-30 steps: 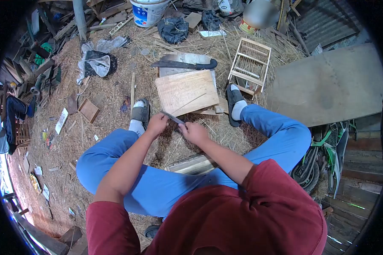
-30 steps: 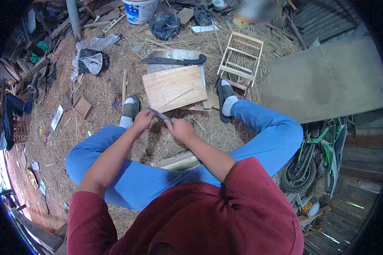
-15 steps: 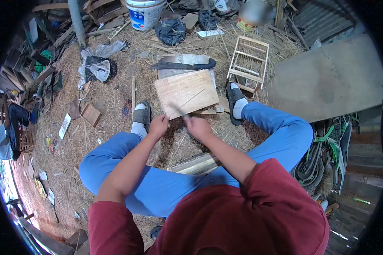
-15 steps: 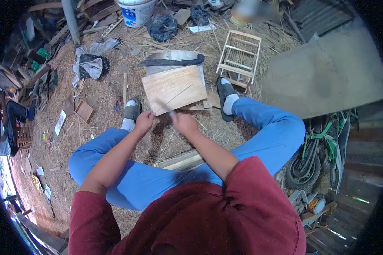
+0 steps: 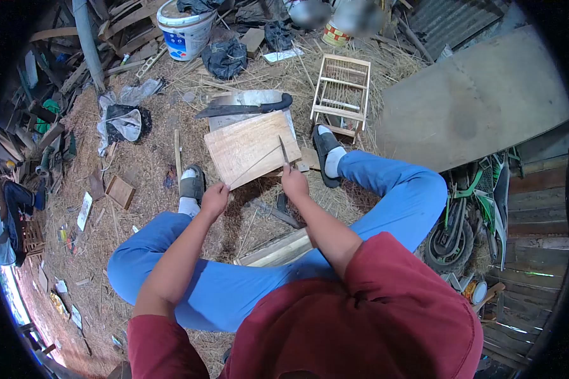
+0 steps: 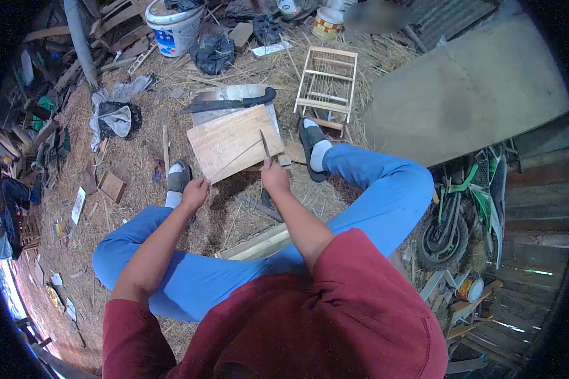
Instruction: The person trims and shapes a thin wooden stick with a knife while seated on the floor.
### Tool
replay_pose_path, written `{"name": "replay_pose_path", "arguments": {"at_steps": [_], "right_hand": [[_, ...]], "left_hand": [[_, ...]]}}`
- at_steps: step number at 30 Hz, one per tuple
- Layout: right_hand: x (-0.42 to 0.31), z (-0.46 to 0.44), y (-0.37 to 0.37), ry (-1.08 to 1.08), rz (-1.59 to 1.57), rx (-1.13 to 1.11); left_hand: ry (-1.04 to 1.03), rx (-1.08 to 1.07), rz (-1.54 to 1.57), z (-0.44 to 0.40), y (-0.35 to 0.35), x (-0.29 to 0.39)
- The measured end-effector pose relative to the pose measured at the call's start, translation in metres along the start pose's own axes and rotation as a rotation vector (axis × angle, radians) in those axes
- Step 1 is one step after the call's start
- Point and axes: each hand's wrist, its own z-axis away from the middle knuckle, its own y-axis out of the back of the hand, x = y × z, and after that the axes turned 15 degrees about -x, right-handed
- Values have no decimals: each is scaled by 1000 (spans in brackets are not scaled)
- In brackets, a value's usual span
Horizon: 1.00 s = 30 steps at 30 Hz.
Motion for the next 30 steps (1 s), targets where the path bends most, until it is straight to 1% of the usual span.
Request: {"name": "replay_pose_path", "arguments": {"at_steps": [1,2,3,5,6,8,9,11,12,13,15,16,18,19,21,22,23,24,25,27,28,29,30], "right_hand": [[-2,3,4,-33,-37,52],[-2,11,3,93,-58,88],[-6,24,4,97,-51,87],[-16,50,-1,222,84,-146],[-21,59,-8,225,89,-154],[-34,72,-17,407,288,-315],[-38,70,-15,415,288,-317],[-39,59,0,332,177,-212],[-15,28,-7,186,36,-123],[-6,19,-2,187,24,-122],[3,12,5,145,47,-35],[-5,22,5,141,44,-30],[-13,42,0,314,210,-188],[-8,38,-1,311,205,-190],[4,22,4,112,17,-54],[9,9,14,0,-198,-17],[12,6,10,-3,-203,-22],[13,6,11,-14,-146,26],[13,6,11,-21,-83,75],[15,12,6,2,-108,53],[14,15,0,-4,-107,21],[12,18,-7,-9,-106,-11],[-2,39,-3,165,-58,8]], "left_hand": [[52,-49,48,3,4,6],[103,-95,98,4,8,13],[104,-91,105,3,10,14],[52,-104,148,4,13,11],[103,-160,197,0,12,6],[97,-127,158,-5,6,-2],[83,-99,113,-8,5,-5],[93,-112,109,-5,6,-1],[79,-114,73,-4,7,-2],[61,-113,35,-6,9,-3],[58,-111,12,-7,11,-3],[54,-136,24,-6,13,-1],[79,-157,80,-7,12,2],[82,-161,76,-7,12,1],[68,-170,76,-8,16,0],[72,-169,69,-10,18,-2],[42,-153,-7,-12,14,-5],[10,-135,-76,-11,13,-1],[12,-134,-70,-11,13,2],[137,-175,102,-8,15,5],[141,-177,108,-8,15,8],[155,-132,163,-8,16,10],[169,-85,218,-8,16,10]]}}
